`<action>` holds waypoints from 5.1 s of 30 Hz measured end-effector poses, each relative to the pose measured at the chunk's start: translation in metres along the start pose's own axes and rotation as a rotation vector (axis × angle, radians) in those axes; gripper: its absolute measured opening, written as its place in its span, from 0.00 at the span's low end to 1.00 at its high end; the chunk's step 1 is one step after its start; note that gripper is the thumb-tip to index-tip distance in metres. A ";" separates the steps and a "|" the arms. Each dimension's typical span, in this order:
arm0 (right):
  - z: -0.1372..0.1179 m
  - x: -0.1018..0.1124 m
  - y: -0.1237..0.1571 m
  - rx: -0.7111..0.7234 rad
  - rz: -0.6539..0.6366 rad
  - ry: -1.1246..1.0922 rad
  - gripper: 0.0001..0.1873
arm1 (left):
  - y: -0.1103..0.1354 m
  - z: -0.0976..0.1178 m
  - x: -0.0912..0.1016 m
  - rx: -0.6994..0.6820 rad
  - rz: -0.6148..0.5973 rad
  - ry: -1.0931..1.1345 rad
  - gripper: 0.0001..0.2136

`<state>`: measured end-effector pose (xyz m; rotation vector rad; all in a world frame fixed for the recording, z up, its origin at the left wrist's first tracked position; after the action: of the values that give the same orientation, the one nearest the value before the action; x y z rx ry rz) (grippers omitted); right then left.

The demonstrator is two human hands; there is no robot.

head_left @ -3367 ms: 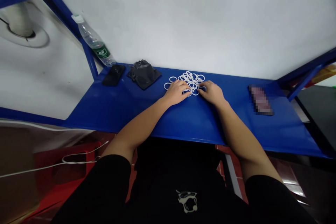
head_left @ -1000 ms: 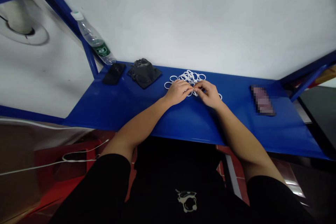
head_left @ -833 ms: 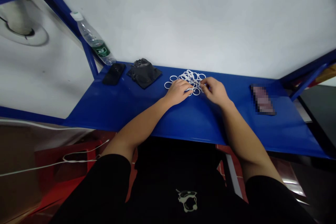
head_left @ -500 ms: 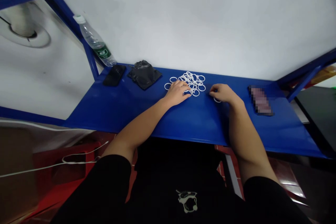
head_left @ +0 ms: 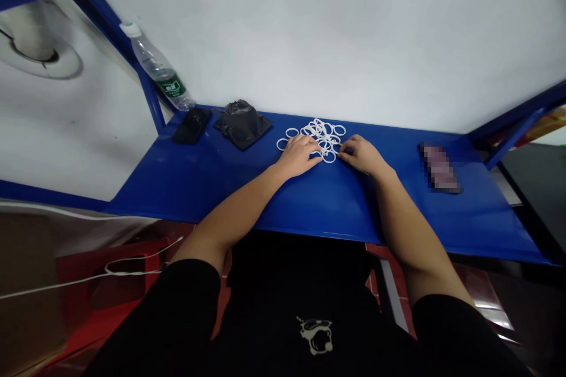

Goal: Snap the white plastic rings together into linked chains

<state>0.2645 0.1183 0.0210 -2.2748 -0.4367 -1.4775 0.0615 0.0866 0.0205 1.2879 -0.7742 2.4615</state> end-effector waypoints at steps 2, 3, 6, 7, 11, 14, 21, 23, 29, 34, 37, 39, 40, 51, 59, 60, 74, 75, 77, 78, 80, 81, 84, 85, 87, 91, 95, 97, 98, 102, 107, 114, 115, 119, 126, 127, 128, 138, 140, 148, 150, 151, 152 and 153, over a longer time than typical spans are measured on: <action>-0.002 0.004 0.000 0.025 0.021 -0.060 0.07 | 0.000 0.001 0.001 -0.004 0.008 0.001 0.10; -0.003 0.008 0.000 0.025 0.042 -0.102 0.07 | 0.000 0.001 0.001 -0.009 0.015 0.002 0.10; -0.002 0.017 0.002 -0.030 0.117 -0.256 0.08 | 0.000 0.002 0.002 -0.035 0.040 0.003 0.10; -0.002 0.019 0.003 -0.048 0.138 -0.307 0.08 | 0.000 0.002 0.002 -0.048 0.050 0.005 0.11; -0.022 0.018 0.005 0.001 0.142 -0.490 0.09 | 0.000 0.006 0.005 -0.101 0.087 0.033 0.13; -0.047 0.015 0.006 0.099 0.114 -0.551 0.12 | 0.000 0.006 0.006 -0.104 0.106 0.068 0.17; -0.077 0.002 0.007 0.216 0.096 -0.402 0.22 | 0.000 0.009 0.008 -0.187 0.145 0.106 0.11; -0.072 0.000 0.007 0.183 0.119 -0.370 0.18 | 0.000 0.011 0.008 -0.221 0.153 0.111 0.09; -0.067 0.004 0.008 0.199 0.199 -0.336 0.15 | 0.002 0.012 0.013 -0.266 0.225 0.127 0.09; -0.072 0.006 0.010 0.240 0.242 -0.326 0.12 | 0.005 0.013 0.017 -0.316 0.303 0.112 0.09; -0.074 0.007 0.011 0.259 0.259 -0.315 0.12 | 0.007 0.015 0.019 -0.346 0.346 0.105 0.09; -0.075 0.007 0.012 0.263 0.269 -0.306 0.13 | 0.008 0.016 0.019 -0.352 0.357 0.103 0.09; -0.075 0.007 0.012 0.262 0.274 -0.303 0.13 | 0.008 0.016 0.019 -0.352 0.362 0.104 0.09; -0.075 0.011 0.010 0.211 0.321 -0.254 0.15 | 0.007 0.013 0.022 -0.257 0.367 0.116 0.09; -0.034 0.032 0.006 0.044 0.313 -0.052 0.15 | 0.004 0.011 0.022 -0.217 0.323 0.117 0.07; -0.024 0.032 0.005 -0.004 0.292 -0.006 0.15 | 0.003 0.011 0.021 -0.219 0.308 0.117 0.07; 0.023 0.027 0.005 -0.116 0.157 0.034 0.09 | 0.001 0.012 0.010 -0.203 0.182 0.122 0.07; 0.020 0.024 0.003 -0.087 0.150 0.027 0.09 | 0.001 0.013 0.010 -0.202 0.180 0.121 0.07; 0.015 0.016 0.001 -0.037 0.106 0.015 0.09 | 0.001 0.012 0.009 -0.201 0.172 0.119 0.08; 0.015 0.013 0.001 -0.029 0.077 0.011 0.09 | 0.000 0.012 0.008 -0.199 0.165 0.119 0.08; 0.020 0.009 0.002 -0.047 0.028 0.005 0.10 | 0.000 0.012 0.007 -0.194 0.153 0.122 0.08; 0.024 0.009 0.003 -0.066 0.015 0.005 0.12 | 0.000 0.011 0.006 -0.193 0.150 0.124 0.08; 0.030 0.014 0.005 -0.103 0.030 0.042 0.14 | 0.001 0.011 0.006 -0.198 0.159 0.125 0.08; 0.030 0.016 0.006 -0.102 0.055 0.062 0.15 | 0.001 0.011 0.006 -0.201 0.164 0.123 0.08; 0.023 0.019 0.005 -0.079 0.117 0.089 0.17 | 0.001 0.011 0.007 -0.204 0.171 0.120 0.08; 0.002 0.008 -0.001 -0.003 0.139 0.092 0.24 | 0.000 0.011 0.006 -0.206 0.166 0.117 0.08; -0.006 -0.005 -0.006 0.020 0.091 0.127 0.22 | 0.000 0.011 0.006 -0.200 0.165 0.113 0.08; -0.005 -0.005 -0.006 0.018 0.094 0.123 0.19 | 0.000 0.010 0.006 -0.199 0.166 0.114 0.08; -0.005 -0.004 -0.006 0.017 0.102 0.116 0.19 | 0.000 0.010 0.005 -0.199 0.166 0.116 0.08; -0.011 0.011 -0.003 0.023 0.213 0.041 0.18 | 0.001 0.009 0.005 -0.198 0.172 0.116 0.06; -0.047 0.025 0.006 0.115 0.301 -0.142 0.16 | 0.000 0.009 0.008 -0.197 0.195 0.107 0.06; -0.078 0.014 0.009 0.218 0.229 -0.234 0.15 | 0.000 0.007 0.007 -0.210 0.207 0.098 0.08; -0.078 0.014 0.010 0.220 0.228 -0.237 0.15 | 0.000 0.007 0.007 -0.218 0.205 0.100 0.08; -0.077 0.015 0.010 0.226 0.206 -0.249 0.13 | 0.001 0.010 0.009 -0.263 0.196 0.101 0.10; -0.082 0.017 0.010 0.276 0.229 -0.287 0.12 | 0.001 0.014 0.011 -0.290 0.145 0.089 0.12; -0.082 0.015 0.009 0.279 0.216 -0.287 0.12 | 0.001 0.014 0.011 -0.286 0.136 0.084 0.12; -0.082 0.014 0.009 0.280 0.199 -0.279 0.12 | 0.001 0.014 0.010 -0.277 0.129 0.077 0.12; -0.020 0.036 0.005 -0.009 0.275 0.157 0.08 | -0.001 0.002 0.005 -0.108 0.132 0.025 0.05; -0.001 0.031 0.005 -0.080 0.226 0.215 0.07 | -0.001 -0.001 0.003 -0.094 0.118 0.023 0.05; 0.027 0.017 0.008 -0.205 0.113 0.275 0.12 | -0.001 0.000 -0.003 -0.039 0.028 0.012 0.06; 0.014 0.013 0.005 -0.149 0.124 0.223 0.15 | 0.000 0.001 -0.003 -0.021 0.015 0.010 0.06; 0.006 0.009 0.003 -0.111 0.119 0.194 0.16 | 0.000 0.002 -0.002 -0.014 0.013 0.009 0.07; -0.002 0.005 0.001 -0.076 0.110 0.170 0.17 | 0.000 0.002 -0.001 -0.008 0.011 0.009 0.07; -0.008 0.001 -0.001 -0.047 0.101 0.152 0.16 | 0.000 0.003 -0.001 -0.002 0.009 0.009 0.07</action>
<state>0.2579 0.1150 0.0253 -2.1660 -0.2420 -1.6101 0.0635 0.0849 0.0211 1.2745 -0.7825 2.4712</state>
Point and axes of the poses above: each hand's wrist, its own y-axis away from the middle knuckle, its own x-axis out of the back of the hand, z = x × y, the point moved 9 cm from there along -y, towards the middle knuckle
